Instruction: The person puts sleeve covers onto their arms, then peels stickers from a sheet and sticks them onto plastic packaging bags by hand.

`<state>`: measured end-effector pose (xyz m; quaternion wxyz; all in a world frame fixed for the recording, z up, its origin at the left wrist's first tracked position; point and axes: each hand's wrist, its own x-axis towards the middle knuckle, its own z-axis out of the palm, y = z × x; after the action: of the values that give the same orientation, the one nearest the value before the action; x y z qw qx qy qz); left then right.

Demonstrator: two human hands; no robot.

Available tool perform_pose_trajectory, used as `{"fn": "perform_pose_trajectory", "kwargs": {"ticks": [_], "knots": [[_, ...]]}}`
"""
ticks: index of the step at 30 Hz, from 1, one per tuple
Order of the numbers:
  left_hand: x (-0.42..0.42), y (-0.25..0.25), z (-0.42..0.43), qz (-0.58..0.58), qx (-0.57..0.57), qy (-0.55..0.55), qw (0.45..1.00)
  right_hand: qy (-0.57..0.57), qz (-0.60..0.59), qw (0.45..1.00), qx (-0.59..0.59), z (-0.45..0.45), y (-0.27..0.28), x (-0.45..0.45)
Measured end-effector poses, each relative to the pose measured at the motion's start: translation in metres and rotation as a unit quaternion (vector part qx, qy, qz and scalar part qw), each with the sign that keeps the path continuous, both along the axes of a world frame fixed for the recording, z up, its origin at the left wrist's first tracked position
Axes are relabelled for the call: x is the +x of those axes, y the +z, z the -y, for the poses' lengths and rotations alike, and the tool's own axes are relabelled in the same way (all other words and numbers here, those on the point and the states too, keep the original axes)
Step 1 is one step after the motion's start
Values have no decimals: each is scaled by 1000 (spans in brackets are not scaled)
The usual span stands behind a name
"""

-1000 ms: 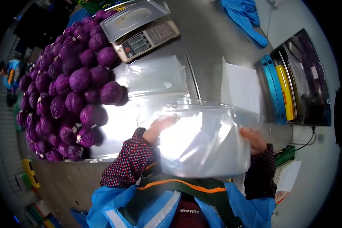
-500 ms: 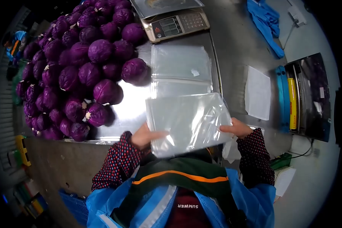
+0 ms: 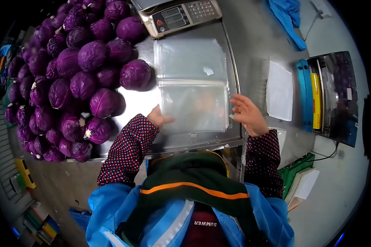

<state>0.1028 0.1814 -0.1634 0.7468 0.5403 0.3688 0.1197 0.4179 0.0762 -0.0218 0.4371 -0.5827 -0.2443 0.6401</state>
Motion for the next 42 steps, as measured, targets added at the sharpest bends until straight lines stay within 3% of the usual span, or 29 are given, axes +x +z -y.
{"fn": "perform_pose_trajectory", "kwargs": {"ticks": [1, 2, 4, 5, 7, 8, 9, 11, 12, 13, 15, 16, 17, 19, 24, 25, 27, 28, 29, 31, 33, 34, 35, 37, 38, 39, 41, 42], "knots": [[-3, -3, 2, 12, 4, 15, 1000, 36, 25, 999, 12, -11, -5, -6], [2, 18, 6, -112, 107, 31, 987, 72, 51, 996, 23, -24, -12, -11], [12, 66, 15, -343, 304, 53, 887, 117, 88, 989, 28, -47, -28, -22], [11, 79, 14, -323, 466, 59, 822, 131, 98, 986, 21, -58, -40, -29], [3, 68, 0, -172, 562, -58, 807, 156, 186, 970, 24, -70, -84, -32], [6, 59, -5, -103, 522, -115, 839, 166, 261, 950, 38, -72, -126, -33], [8, 46, -6, -141, 517, -162, 828, 172, 334, 925, 56, -74, -152, -36], [2, 4, -17, -118, 515, -206, 824, 60, 468, 873, 120, -68, -154, -45], [3, -1, -26, -125, 504, -219, 826, 70, 591, 788, 156, -65, -122, -47], [5, -4, -29, -131, 489, -237, 829, 60, 653, 732, 182, -59, -129, -30], [7, -7, -33, -133, 477, -254, 831, -26, 604, 786, 126, -39, -135, 7], [9, -8, -35, -131, 480, -252, 830, -125, 493, 858, 75, -24, -157, 31], [11, -6, -34, -128, 483, -253, 829, -182, 416, 891, 13, -21, -117, 24], [18, 7, -28, -80, 564, -173, 804, -238, 340, 909, 40, 2, -123, 46], [26, -3, -24, -78, 582, -156, 794, -164, 317, 933, -30, 37, -153, 14], [25, -6, -28, -54, 506, -144, 849, -140, 363, 921, -17, 42, -154, 4], [27, -14, -36, -9, 340, -114, 934, -218, 311, 925, -17, 51, -162, -5], [36, 0, -42, 32, 213, 59, 975, -233, 307, 922, -34, 51, -157, -8], [46, 26, -51, 72, 75, 226, 969, -251, 302, 918, -51, 51, -146, -12], [61, 77, -83, 33, 84, 474, 876, -283, 304, 909, -34, 54, -126, -10], [82, 160, -72, 147, 109, 542, 820, -310, 319, 895, 39, 55, -113, 4], [86, 197, -45, 135, 168, 387, 896, -308, 344, 887, -14, 57, -112, 21], [84, 204, -7, 214, 133, 305, 918, -300, 473, 828, 7, 56, -104, 33], [101, 259, 32, 414, 197, -11, 889, -264, 701, 662, 40, 48, -85, 56], [109, 286, 52, 484, 188, -172, 837, -271, 694, 666, 10, 45, -84, 67], [113, 293, 60, 517, -18, -276, 810, -252, 711, 655, -31, 45, -88, 79], [125, 301, 70, 603, 60, -258, 753, -204, 738, 634, -113, 50, -110, 109], [137, 308, 69, 600, 80, -233, 761, -156, 671, 713, -127, 60, -119, 135]]}}
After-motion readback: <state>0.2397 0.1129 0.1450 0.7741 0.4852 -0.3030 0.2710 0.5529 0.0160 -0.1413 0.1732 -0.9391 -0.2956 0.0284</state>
